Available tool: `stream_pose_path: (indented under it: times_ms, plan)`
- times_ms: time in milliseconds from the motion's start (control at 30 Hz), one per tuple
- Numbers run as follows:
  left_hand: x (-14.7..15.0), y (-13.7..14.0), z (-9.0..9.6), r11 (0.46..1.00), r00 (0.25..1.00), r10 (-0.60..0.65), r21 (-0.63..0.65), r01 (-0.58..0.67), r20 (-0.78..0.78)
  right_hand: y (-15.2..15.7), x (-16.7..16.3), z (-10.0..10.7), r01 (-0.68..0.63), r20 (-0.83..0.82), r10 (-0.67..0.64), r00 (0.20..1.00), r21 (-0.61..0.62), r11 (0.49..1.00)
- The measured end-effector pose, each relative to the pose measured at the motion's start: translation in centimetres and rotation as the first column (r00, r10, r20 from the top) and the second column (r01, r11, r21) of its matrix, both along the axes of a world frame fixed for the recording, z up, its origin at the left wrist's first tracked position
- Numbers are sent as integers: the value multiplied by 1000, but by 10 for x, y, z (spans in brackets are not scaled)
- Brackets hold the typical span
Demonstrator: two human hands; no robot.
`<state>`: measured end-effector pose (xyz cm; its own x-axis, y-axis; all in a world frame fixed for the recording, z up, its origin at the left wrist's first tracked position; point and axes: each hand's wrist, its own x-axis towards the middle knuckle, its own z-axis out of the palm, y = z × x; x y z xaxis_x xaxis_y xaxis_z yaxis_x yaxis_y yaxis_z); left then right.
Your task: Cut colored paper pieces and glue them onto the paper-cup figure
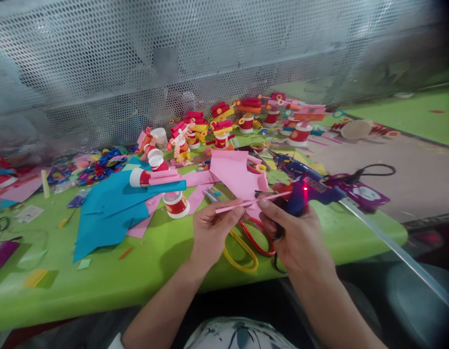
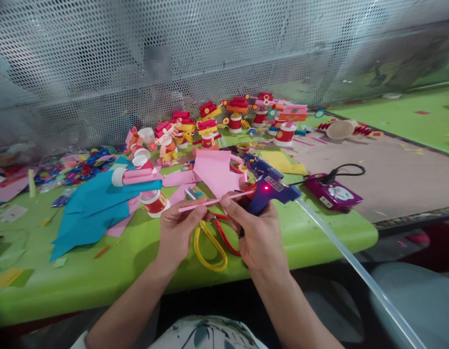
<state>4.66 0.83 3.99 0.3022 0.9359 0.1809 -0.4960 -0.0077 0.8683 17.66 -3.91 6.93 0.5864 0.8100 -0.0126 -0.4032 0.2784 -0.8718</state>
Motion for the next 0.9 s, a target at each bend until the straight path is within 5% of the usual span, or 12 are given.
stream_pose_path:
  times_ms: [900]
  plan:
    - [-2, -2, 2, 996, 995, 70, 64, -66, -65, 0, -2, -2, -47, 37, 50, 998, -75, 996]
